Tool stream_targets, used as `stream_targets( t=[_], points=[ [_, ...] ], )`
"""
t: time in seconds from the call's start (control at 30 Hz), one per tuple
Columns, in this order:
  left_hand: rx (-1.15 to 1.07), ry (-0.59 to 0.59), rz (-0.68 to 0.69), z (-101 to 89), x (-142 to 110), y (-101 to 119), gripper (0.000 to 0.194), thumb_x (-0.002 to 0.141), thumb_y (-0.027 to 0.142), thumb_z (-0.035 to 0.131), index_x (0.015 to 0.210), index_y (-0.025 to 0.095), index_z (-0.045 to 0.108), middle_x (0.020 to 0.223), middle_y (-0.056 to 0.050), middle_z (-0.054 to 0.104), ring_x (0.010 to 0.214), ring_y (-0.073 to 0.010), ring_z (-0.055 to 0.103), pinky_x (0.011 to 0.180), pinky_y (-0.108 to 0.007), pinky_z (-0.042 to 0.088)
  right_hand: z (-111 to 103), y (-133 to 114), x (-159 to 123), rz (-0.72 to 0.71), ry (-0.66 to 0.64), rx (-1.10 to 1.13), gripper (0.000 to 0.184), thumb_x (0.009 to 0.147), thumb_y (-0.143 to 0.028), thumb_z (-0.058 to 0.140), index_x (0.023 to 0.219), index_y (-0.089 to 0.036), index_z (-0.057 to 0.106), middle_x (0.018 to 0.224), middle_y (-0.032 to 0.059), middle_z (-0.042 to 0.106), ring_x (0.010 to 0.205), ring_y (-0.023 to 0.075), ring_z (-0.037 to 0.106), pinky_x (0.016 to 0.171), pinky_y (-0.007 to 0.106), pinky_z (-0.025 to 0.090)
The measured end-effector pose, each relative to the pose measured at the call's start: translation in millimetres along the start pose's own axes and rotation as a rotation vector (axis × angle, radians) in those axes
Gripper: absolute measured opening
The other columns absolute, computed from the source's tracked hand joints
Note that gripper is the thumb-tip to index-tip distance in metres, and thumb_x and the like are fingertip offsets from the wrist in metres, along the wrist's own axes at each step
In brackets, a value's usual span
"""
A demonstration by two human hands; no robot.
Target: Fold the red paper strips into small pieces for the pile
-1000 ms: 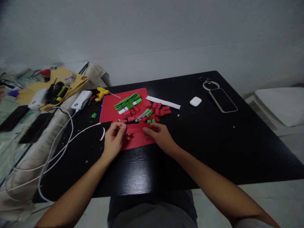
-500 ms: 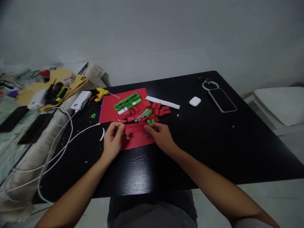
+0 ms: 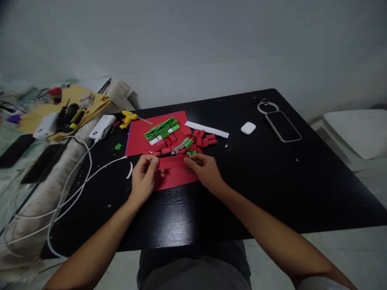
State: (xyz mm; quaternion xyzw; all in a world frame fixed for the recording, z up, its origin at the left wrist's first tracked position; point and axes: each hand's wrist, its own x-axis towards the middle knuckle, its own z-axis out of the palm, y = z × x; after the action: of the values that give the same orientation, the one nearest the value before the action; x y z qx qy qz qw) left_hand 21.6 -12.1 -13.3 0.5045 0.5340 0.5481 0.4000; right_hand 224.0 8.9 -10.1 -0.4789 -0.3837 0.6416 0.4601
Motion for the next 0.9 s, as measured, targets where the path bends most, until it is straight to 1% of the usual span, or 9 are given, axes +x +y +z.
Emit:
stream_targets(
  t=[0.07, 0.17, 0.33, 0.5, 0.67, 0.77, 0.9],
  points=[
    [0.000, -0.010, -0.005, -0.7, -0.1, -1.8, 0.027, 0.095, 0.047, 0.065, 0.090, 0.021, 0.058, 0.068, 0.004, 0.059, 0.056, -0.0122, 0.062, 0.059, -0.024, 0.052, 0.4, -0.7, 0.4, -0.012, 0.015, 0.007, 0.037, 0.065, -0.053, 0.091, 0.081, -0.022, 0.077, 0.079, 0.0018, 0.076, 0.072, 0.0216, 0.073, 0.081, 0.040, 0.062],
    [0.002, -0.025, -0.006, -1.2, 0.0, -3.5, 0.026, 0.096, 0.045, 0.063, 0.090, 0.021, 0.058, 0.067, 0.004, 0.060, 0.055, -0.0117, 0.062, 0.059, -0.023, 0.051, 0.6, -1.1, 1.0, -0.040, 0.024, -0.002, 0.037, 0.064, -0.054, 0.091, 0.077, -0.022, 0.076, 0.076, 0.0008, 0.074, 0.070, 0.0205, 0.070, 0.079, 0.040, 0.062],
    [-0.012, -0.014, -0.010, -0.6, 0.6, -3.4, 0.026, 0.095, 0.045, 0.065, 0.090, 0.021, 0.059, 0.066, 0.005, 0.060, 0.054, -0.0110, 0.062, 0.057, -0.023, 0.050, -0.3, -1.8, 0.9, -0.066, 0.008, -0.005, 0.034, 0.067, -0.052, 0.090, 0.074, -0.022, 0.075, 0.072, -0.0010, 0.070, 0.069, 0.0185, 0.066, 0.077, 0.037, 0.061],
    [0.016, -0.031, 0.005, -0.3, -0.2, -2.3, 0.028, 0.095, 0.047, 0.064, 0.088, 0.020, 0.060, 0.063, 0.004, 0.060, 0.053, -0.0119, 0.062, 0.056, -0.023, 0.050, -1.9, -1.3, 2.0, -0.057, -0.015, 0.061, 0.029, 0.069, -0.050, 0.088, 0.075, -0.023, 0.076, 0.078, -0.0010, 0.068, 0.075, 0.0182, 0.064, 0.077, 0.035, 0.060],
    [0.008, -0.031, 0.001, 0.0, -0.1, -3.3, 0.028, 0.095, 0.047, 0.065, 0.088, 0.021, 0.059, 0.064, 0.004, 0.060, 0.054, -0.0116, 0.062, 0.058, -0.023, 0.051, -1.5, -0.5, 2.5, -0.072, -0.010, 0.026, 0.030, 0.071, -0.051, 0.086, 0.078, -0.024, 0.076, 0.082, 0.0003, 0.069, 0.078, 0.0194, 0.064, 0.078, 0.036, 0.060],
    [0.002, -0.028, 0.002, 0.0, 0.5, -3.7, 0.029, 0.094, 0.049, 0.065, 0.087, 0.021, 0.060, 0.065, 0.004, 0.060, 0.053, -0.0117, 0.062, 0.058, -0.023, 0.051, -1.1, -0.3, 2.5, -0.083, 0.011, 0.012, 0.030, 0.069, -0.050, 0.088, 0.081, -0.024, 0.076, 0.087, 0.0010, 0.071, 0.083, 0.0203, 0.066, 0.078, 0.036, 0.060],
    [0.006, -0.027, 0.003, -0.1, 0.5, -2.3, 0.030, 0.093, 0.050, 0.066, 0.087, 0.021, 0.059, 0.064, 0.004, 0.060, 0.053, -0.0117, 0.062, 0.057, -0.023, 0.051, -1.8, 0.0, 2.8, -0.061, 0.022, 0.022, 0.030, 0.067, -0.048, 0.089, 0.079, -0.024, 0.075, 0.085, 0.0007, 0.071, 0.083, 0.0207, 0.066, 0.078, 0.037, 0.060]
  ],
)
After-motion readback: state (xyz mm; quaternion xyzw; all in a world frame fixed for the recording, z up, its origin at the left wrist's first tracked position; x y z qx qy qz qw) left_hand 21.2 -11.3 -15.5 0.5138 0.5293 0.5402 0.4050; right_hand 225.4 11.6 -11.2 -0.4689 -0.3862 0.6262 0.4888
